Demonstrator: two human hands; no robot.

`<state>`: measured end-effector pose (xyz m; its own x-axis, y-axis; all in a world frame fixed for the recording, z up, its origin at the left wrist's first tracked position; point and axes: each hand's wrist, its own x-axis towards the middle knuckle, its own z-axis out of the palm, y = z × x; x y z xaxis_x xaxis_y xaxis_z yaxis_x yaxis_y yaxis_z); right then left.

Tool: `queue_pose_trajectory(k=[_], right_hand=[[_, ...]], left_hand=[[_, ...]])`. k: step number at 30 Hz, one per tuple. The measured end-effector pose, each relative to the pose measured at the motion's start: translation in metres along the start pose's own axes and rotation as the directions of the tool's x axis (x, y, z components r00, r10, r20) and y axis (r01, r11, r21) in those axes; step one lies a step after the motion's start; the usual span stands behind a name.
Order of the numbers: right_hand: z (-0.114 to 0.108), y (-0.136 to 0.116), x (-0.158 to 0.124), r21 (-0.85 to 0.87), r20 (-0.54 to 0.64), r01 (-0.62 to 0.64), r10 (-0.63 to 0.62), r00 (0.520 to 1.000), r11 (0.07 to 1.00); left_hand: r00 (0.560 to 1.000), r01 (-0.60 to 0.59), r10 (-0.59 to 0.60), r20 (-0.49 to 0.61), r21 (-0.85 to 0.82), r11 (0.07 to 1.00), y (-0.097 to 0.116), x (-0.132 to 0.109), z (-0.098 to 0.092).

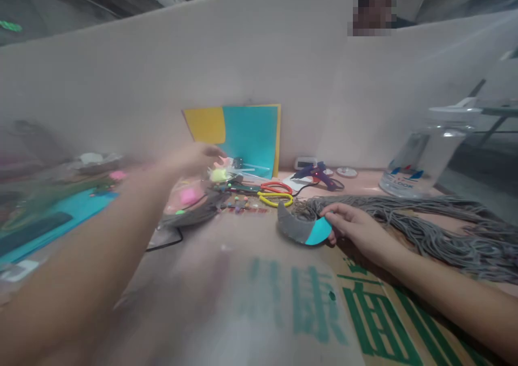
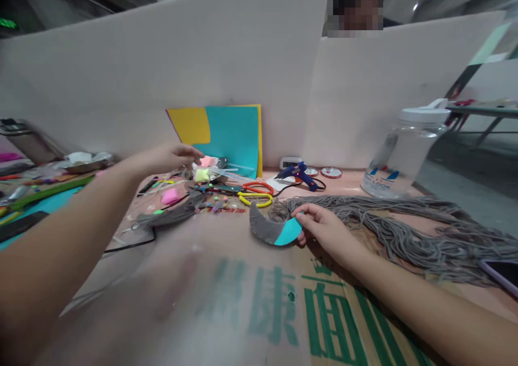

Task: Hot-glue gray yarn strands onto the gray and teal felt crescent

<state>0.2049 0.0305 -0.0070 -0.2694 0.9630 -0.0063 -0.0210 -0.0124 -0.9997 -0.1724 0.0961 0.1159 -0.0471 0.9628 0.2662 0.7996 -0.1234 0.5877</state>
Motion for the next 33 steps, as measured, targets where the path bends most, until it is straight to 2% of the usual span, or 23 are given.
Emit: queue_pose_trajectory(k=[3,6,8,13,19,25,30,33], right_hand=[[-0.001,0.000,0.001,-0.013,0.004,-0.009,0.009,1.000,1.000],[-0.001,-0.001,0.001,-0.006,0.002,-0.013,0.013,1.000,1.000],[-0.001,0.000,0.001,-0.013,0.004,-0.010,0.010,1.000,1.000],[-0.001,0.000,0.002,-0.045,0.012,-0.006,0.007,1.000,0.999],[0.001,0.000,0.002,-0.040,-0.002,-0.008,0.007,1.000,0.999],[0.000,0.000,0.003,-0.019,0.017,-0.008,0.008,1.000,1.000],[-0.001,0.000,0.003,-0.019,0.017,-0.008,0.009,1.000,1.000],[-0.001,0.001,0.003,-0.026,0.018,0.010,-0.010,1.000,1.000]], left_hand=[[1.000,0.000,-0.003,0.024,0.124,0.992,-0.024,0.021,0.023],[0.999,0.000,-0.006,0.036,0.175,0.985,-0.037,0.027,0.042],[1.000,-0.001,-0.005,0.029,0.194,0.981,-0.042,0.029,0.046],[1.000,0.007,-0.001,-0.031,0.182,0.983,-0.052,0.038,0.035],[0.987,0.051,-0.041,-0.152,0.058,0.997,-0.053,0.043,0.020],[0.977,0.075,-0.073,-0.201,0.005,0.997,-0.052,0.044,0.025],[0.972,0.100,-0.076,-0.220,0.098,0.990,-0.054,0.044,0.029],[0.973,0.061,-0.022,-0.229,0.164,0.985,-0.041,0.039,0.033]])
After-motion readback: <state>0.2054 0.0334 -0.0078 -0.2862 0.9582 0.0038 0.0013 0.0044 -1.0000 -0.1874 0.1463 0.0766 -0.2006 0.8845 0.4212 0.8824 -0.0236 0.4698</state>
